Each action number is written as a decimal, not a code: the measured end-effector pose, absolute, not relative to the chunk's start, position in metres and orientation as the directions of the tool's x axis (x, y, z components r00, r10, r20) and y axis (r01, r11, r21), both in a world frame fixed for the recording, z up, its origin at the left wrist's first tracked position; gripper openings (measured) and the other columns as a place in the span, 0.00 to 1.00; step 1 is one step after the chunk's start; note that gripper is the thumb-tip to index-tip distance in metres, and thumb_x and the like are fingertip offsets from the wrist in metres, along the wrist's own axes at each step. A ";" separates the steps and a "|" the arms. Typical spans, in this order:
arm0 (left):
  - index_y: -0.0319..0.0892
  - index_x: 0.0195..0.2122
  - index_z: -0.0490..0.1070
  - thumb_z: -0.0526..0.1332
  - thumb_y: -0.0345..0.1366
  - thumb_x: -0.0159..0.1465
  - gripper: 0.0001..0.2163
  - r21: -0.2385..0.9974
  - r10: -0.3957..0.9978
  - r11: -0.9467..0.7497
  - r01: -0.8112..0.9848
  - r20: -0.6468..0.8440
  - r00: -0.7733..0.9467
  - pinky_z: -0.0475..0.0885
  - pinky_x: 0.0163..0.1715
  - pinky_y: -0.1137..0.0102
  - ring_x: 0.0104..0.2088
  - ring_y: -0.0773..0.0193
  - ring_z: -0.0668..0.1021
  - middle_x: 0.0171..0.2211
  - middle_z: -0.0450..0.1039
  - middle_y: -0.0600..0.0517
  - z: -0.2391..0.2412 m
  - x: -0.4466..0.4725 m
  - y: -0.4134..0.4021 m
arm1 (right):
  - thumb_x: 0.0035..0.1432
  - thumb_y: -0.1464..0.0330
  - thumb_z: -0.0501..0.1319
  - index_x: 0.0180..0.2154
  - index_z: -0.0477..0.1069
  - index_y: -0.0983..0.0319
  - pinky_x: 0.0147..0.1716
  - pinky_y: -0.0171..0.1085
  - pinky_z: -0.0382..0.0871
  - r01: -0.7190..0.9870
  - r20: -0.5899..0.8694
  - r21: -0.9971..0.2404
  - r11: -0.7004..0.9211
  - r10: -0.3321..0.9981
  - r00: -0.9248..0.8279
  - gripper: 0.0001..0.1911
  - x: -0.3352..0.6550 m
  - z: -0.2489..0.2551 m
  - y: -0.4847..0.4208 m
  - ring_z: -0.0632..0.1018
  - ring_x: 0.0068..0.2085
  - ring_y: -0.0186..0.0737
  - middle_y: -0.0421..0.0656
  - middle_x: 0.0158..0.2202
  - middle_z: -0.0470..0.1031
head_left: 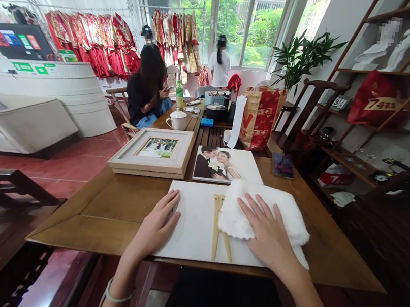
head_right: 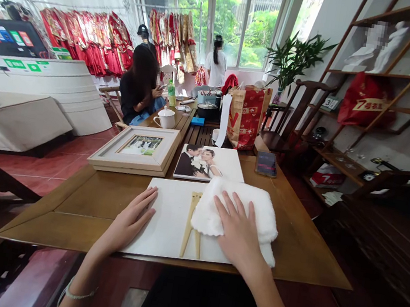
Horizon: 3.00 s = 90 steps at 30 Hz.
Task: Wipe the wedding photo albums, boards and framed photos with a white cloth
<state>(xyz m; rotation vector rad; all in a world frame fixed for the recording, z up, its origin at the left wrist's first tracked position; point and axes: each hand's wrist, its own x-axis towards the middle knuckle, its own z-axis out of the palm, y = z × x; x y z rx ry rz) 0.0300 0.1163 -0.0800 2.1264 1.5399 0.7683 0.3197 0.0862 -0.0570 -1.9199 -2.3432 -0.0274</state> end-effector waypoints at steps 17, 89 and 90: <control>0.42 0.64 0.59 0.49 0.41 0.69 0.23 0.618 0.953 -0.302 0.726 0.188 0.237 0.54 0.66 0.58 0.68 0.55 0.57 0.68 0.54 0.47 -0.079 0.031 0.116 | 0.43 0.81 0.51 0.65 0.54 0.58 0.64 0.61 0.44 0.967 0.045 -0.109 0.230 0.973 -0.226 0.46 0.316 -0.048 0.103 0.50 0.68 0.50 0.42 0.69 0.50; 0.39 0.64 0.59 0.49 0.42 0.69 0.24 0.618 0.954 -0.298 0.728 0.176 0.241 0.53 0.66 0.58 0.68 0.56 0.56 0.68 0.53 0.46 -0.081 0.031 0.117 | 0.39 0.82 0.51 0.65 0.54 0.56 0.65 0.58 0.43 0.964 0.186 -0.036 0.263 0.950 -0.252 0.48 0.304 -0.065 0.050 0.50 0.69 0.48 0.39 0.69 0.52; 0.39 0.64 0.59 0.49 0.41 0.68 0.24 0.618 0.954 -0.300 0.727 0.179 0.242 0.53 0.66 0.58 0.68 0.56 0.56 0.68 0.53 0.46 -0.081 0.031 0.117 | 0.39 0.81 0.52 0.65 0.55 0.57 0.64 0.59 0.43 0.965 0.164 -0.047 0.260 0.954 -0.249 0.48 0.305 -0.062 0.059 0.51 0.68 0.48 0.40 0.69 0.52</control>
